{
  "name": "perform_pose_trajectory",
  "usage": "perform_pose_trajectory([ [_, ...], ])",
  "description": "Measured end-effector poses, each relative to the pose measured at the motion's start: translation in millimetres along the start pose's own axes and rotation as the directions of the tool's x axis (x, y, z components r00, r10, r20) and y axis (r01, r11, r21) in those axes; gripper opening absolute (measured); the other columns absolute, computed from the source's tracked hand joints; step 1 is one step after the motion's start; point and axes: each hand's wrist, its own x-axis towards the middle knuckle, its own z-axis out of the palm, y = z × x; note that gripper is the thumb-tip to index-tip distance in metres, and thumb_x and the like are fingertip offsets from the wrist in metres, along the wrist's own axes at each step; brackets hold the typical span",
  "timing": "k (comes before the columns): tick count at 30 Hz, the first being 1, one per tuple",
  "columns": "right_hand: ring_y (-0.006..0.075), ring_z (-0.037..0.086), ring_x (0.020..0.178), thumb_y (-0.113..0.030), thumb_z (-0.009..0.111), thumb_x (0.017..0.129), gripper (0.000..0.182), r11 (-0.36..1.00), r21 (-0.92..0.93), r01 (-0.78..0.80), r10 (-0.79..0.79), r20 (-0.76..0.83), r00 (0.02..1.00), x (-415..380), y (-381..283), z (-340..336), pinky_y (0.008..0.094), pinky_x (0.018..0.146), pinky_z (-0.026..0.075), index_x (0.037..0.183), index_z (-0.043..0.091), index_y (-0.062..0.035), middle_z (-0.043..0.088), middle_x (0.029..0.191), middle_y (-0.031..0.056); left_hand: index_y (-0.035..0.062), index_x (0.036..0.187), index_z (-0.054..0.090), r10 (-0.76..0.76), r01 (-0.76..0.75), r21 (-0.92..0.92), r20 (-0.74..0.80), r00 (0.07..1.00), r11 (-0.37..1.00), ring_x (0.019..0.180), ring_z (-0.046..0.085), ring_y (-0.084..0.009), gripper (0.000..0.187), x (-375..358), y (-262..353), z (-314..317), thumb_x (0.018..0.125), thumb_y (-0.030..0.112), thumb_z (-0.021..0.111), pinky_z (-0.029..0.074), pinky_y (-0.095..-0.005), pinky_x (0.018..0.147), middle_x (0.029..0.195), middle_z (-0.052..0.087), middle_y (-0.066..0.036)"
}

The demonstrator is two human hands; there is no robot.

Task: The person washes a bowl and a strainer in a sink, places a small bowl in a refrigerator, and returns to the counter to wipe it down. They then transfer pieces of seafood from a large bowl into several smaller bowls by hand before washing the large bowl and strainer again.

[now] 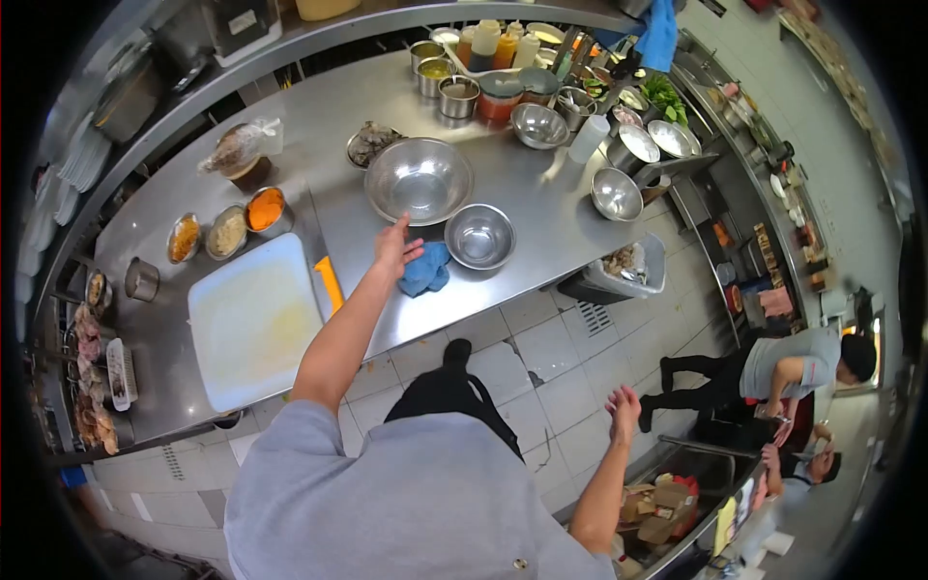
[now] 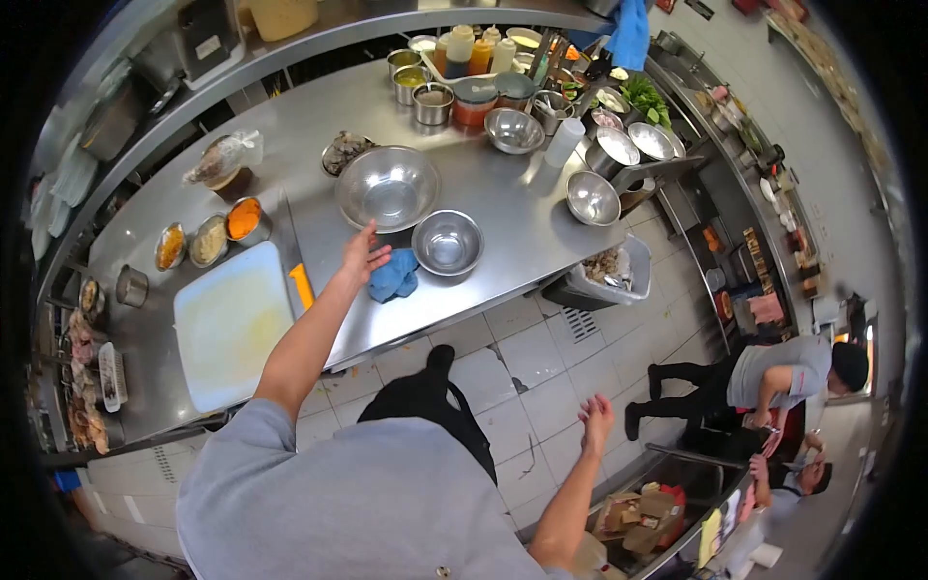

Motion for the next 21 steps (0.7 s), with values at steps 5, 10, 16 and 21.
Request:
perform_pose_trajectory([
  [5,0.0188,0.066,0.088,-0.016,0.065,0.094,0.036,0.999,-0.028,-0.030,0.039,0.446,0.894,20.9,-89.4,162.8,0.0309,0.068,0.057,0.127,0.056,-0.0048,0.063,0.108,0.0086,-0.0053,0.106,0.053,0.146,-0.149,-0.033,-0.085,0.986,0.988,0.077,0.066,-0.0228,0.033,30.9,-14.4,-5.4,0.087,0.018,0.067,0.060,-0.0319,0.062,0.092,0.060,-0.013],
  [10,0.0181,0.066,0.091,-0.020,0.069,0.093,0.039,0.999,0.002,-0.054,0.041,0.614,0.789,9.2,-143.2,311.6,0.0314,0.067,0.058,0.125,0.055,-0.0051,0.060,0.108,0.0090,-0.0025,0.094,0.055,0.176,-0.187,-0.026,-0.228,0.958,0.982,0.074,0.065,-0.0192,0.016,-19.6,1.5,-44.9,0.086,0.009,0.062,0.061,-0.0300,0.063,0.090,0.063,-0.012],
  [16,0.0155,0.061,0.056,-0.007,0.066,0.089,0.017,1.000,-0.006,-0.017,0.017,0.633,0.774,60.5,-147.7,395.5,0.0320,0.044,0.056,0.092,0.050,-0.0067,0.058,0.077,0.0055,-0.0013,0.104,0.056,0.188,-0.278,-0.190,-0.388,0.902,0.942,0.078,0.066,-0.0203,0.020,-74.7,-17.9,-102.4,0.092,0.013,0.061,0.060,-0.0313,0.065,0.094,0.062,-0.010],
  [21,0.0199,0.065,0.060,-0.005,0.063,0.091,0.017,0.993,0.117,-0.006,-0.068,0.611,0.789,113.4,-172.4,414.9,0.0319,0.050,0.058,0.085,0.047,-0.0081,0.060,0.078,0.0069,0.0032,0.101,0.057,0.102,-0.225,-0.266,-0.409,0.907,0.937,0.084,0.070,-0.0230,0.022,-110.9,-16.5,-71.9,0.097,0.024,0.063,0.059,-0.0336,0.069,0.096,0.066,-0.011],
])
